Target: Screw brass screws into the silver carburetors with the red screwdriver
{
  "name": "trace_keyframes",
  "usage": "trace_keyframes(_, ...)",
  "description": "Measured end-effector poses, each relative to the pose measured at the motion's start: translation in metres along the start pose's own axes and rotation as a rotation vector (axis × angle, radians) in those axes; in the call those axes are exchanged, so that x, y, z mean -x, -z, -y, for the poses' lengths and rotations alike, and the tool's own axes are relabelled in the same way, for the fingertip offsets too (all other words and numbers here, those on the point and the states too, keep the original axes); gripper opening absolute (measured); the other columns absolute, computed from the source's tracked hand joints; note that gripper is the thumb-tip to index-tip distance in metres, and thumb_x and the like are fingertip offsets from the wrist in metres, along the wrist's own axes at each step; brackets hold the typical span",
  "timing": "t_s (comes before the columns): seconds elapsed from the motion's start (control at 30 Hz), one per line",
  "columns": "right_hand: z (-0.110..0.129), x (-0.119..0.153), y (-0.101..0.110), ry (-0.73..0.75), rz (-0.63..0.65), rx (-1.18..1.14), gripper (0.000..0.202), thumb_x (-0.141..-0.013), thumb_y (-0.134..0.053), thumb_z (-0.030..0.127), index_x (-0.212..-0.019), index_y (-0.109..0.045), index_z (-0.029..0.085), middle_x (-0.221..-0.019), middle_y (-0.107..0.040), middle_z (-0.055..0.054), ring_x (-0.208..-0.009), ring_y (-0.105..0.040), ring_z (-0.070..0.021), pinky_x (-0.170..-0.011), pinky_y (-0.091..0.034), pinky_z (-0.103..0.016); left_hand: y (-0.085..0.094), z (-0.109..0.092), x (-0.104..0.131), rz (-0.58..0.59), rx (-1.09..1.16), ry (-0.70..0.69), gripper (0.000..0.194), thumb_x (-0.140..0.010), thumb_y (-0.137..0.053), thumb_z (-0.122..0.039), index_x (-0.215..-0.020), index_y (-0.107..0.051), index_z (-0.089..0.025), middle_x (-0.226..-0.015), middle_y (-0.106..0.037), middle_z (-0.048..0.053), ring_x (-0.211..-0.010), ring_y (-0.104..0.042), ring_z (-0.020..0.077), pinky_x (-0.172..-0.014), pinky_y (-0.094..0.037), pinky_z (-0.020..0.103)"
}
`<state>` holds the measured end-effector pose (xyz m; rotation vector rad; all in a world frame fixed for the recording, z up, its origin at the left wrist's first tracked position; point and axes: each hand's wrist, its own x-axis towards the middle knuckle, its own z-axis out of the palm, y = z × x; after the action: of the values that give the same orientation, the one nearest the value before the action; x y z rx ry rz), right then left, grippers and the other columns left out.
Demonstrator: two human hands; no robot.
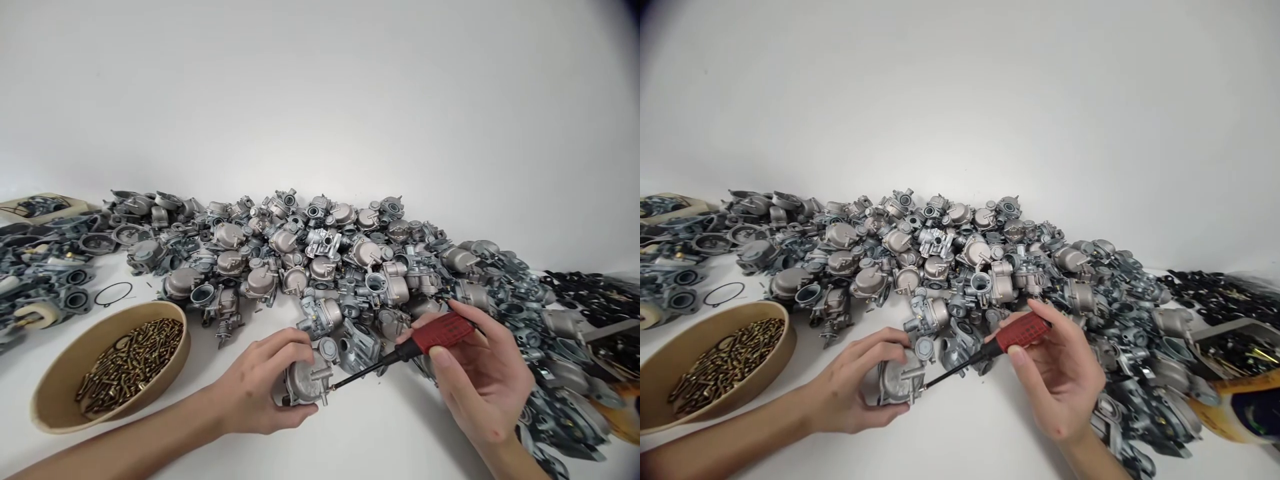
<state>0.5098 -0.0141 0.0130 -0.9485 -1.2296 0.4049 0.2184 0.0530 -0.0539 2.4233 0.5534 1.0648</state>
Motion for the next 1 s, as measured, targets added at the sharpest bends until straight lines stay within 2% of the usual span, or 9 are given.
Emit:
trace_keyframes(0.1,0.003,0.002,-0.002,0.005,-0.010,-0.009,0.040,-0.099,-0.077,0.019,-0.139,-0.073,0.028,-0.107,-0.079,-0.008,-0.082,-0.082,-0.0246,-0.070,-0.071,-0.037,0.000,0.000,-0.001,-0.001,-0.005,-0.003,0.052,-0.085,-0.085,-0.029,-0.129,-0.055,-0.028,-0.125,-0.073,0.016,-0.107,-0.079,0.0327,-0.083,-0.066,0.036)
trace_keyframes(0.2,0.001,0.001,0.000,0.012,-0.006,-0.005,0.041,-0.100,-0.075,0.018,-0.140,-0.073,0.029,-0.107,-0.080,-0.008,-0.084,-0.083,-0.0259,-0.074,-0.073,-0.041,0.000,0.000,-0.001,-0.002,-0.009,-0.004,0.051,-0.085,-0.084,-0.030,-0.128,-0.056,-0.027,-0.124,-0.073,0.016,-0.106,-0.079,0.0324,-0.083,-0.066,0.036)
trace_keyframes(0.43,-0.011,-0.008,0.013,0.210,0.161,-0.031,0.057,-0.096,-0.073,0.010,-0.148,-0.071,0.033,-0.110,-0.082,-0.010,-0.085,-0.086,-0.0331,-0.068,-0.076,-0.047,-0.002,0.002,0.000,-0.008,-0.037,-0.005,0.047,-0.090,-0.083,-0.035,-0.127,-0.056,-0.026,-0.125,-0.072,0.015,-0.109,-0.079,0.0311,-0.084,-0.067,0.035)
trace_keyframes(0.77,-0.005,-0.008,0.010,0.207,0.221,-0.121,0.057,-0.102,-0.066,0.007,-0.153,-0.068,0.033,-0.120,-0.083,-0.008,-0.094,-0.086,-0.0246,-0.086,-0.076,-0.040,-0.001,0.001,0.000,0.011,-0.030,-0.001,0.046,-0.092,-0.083,-0.037,-0.128,-0.055,-0.027,-0.126,-0.071,0.014,-0.109,-0.078,0.0304,-0.086,-0.065,0.036)
trace_keyframes(1.0,-0.008,-0.010,0.009,0.083,0.301,-0.238,0.054,-0.106,-0.061,0.009,-0.152,-0.065,0.038,-0.127,-0.080,-0.008,-0.096,-0.085,-0.0252,-0.078,-0.075,-0.038,-0.002,0.002,0.000,0.022,-0.024,0.015,0.047,-0.091,-0.083,-0.035,-0.128,-0.055,-0.028,-0.127,-0.071,0.013,-0.108,-0.078,0.0296,-0.086,-0.065,0.034)
